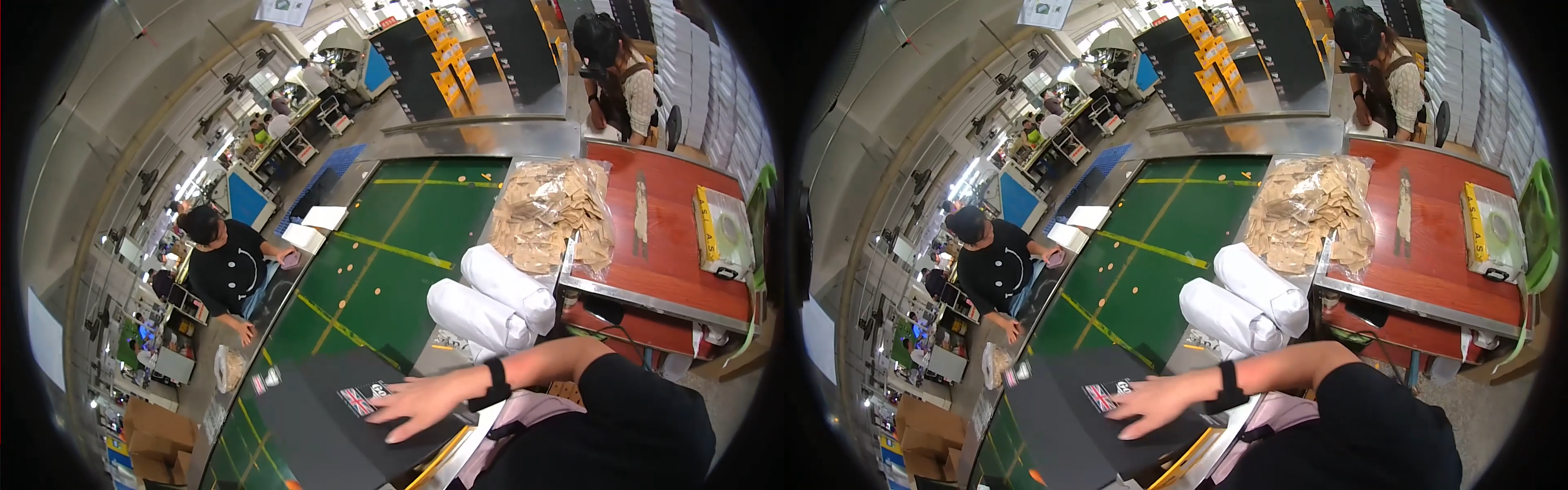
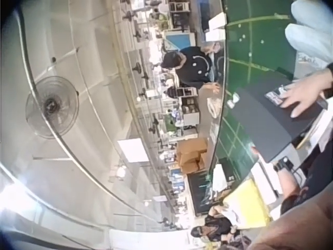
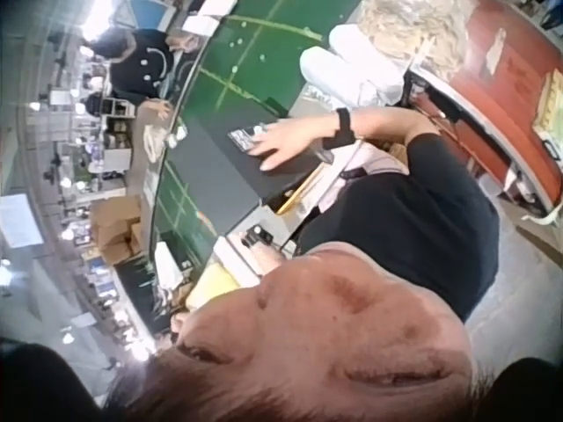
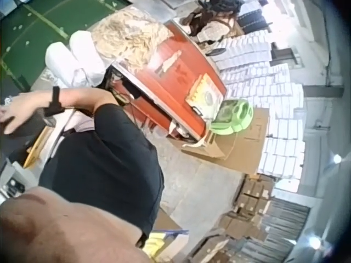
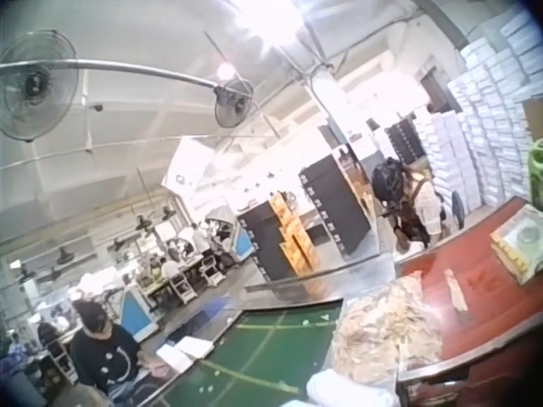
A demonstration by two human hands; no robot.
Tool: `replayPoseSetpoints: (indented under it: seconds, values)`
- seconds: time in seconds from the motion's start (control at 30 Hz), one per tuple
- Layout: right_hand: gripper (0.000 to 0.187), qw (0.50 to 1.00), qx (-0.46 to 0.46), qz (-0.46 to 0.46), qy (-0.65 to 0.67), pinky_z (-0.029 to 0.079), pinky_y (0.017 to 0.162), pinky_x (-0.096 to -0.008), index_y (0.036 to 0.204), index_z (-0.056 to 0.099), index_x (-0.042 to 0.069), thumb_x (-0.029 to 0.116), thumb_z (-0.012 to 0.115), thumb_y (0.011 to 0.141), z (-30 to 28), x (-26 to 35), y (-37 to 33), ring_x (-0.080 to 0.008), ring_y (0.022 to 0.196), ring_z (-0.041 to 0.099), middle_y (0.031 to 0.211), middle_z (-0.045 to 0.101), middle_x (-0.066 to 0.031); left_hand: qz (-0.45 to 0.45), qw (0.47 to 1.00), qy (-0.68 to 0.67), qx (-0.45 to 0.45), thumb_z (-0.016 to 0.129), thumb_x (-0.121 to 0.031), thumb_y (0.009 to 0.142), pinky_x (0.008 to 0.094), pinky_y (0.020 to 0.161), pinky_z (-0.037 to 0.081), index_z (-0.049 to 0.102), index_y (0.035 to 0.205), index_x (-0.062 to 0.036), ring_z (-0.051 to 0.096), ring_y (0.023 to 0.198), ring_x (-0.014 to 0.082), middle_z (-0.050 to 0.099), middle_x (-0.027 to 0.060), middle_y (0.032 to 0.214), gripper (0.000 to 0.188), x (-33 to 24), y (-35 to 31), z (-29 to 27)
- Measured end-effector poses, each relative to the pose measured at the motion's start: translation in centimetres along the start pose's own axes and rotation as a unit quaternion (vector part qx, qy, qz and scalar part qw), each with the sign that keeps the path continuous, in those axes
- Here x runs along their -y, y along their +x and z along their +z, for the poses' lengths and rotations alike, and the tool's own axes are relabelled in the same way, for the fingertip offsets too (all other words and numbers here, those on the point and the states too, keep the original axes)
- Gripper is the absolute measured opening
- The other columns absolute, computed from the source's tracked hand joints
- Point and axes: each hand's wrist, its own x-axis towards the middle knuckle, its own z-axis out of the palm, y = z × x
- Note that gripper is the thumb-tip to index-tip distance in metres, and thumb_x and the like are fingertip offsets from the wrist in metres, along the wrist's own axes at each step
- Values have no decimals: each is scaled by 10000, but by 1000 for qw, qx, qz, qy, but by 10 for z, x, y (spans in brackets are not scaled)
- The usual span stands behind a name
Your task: Packing pairs of shoes into individual shoeboxes with protective paper and inserts in a factory setting.
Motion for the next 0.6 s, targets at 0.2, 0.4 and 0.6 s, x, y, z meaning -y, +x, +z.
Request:
replayPoseSetpoints:
  seconds: [0.2, 0.4, 0.6]
  values:
    - [708, 976, -194, -69, -67, 140, 1113, -668, 1538, 221, 205, 575, 415, 966, -72, 79, -3, -543, 1427, 82, 1580, 57, -282, 52, 977, 6, 205, 581, -390, 953, 348, 1052, 375, 151, 1529, -32, 476, 1267, 244, 418, 118, 1455, 803, 19, 21, -14]
    - [548, 978, -192, -34, -71, 238, 1133, -543, 1312, 507, 111, 500, 565, 931, -78, 44, -41, -520, 1424, 167, 1560, 135, -304, 178, 811, 511, 221, 718, -266, 833, 411, 1177, 185, 196, 1519, 4, 172, 1471, 315, 189, 220, 1578, 904, 21, 36, 21]
    - [670, 969, -163, 176, 52, 461, 892, -331, 1428, 445, 106, 328, 699, 850, -111, -3, -115, -255, 1083, 585, 1333, 538, -250, 57, 619, 759, -193, 768, -360, 737, 488, 1021, 376, 276, 1450, 34, 440, 1236, 438, 467, 294, 1324, 952, 43, 41, -117]
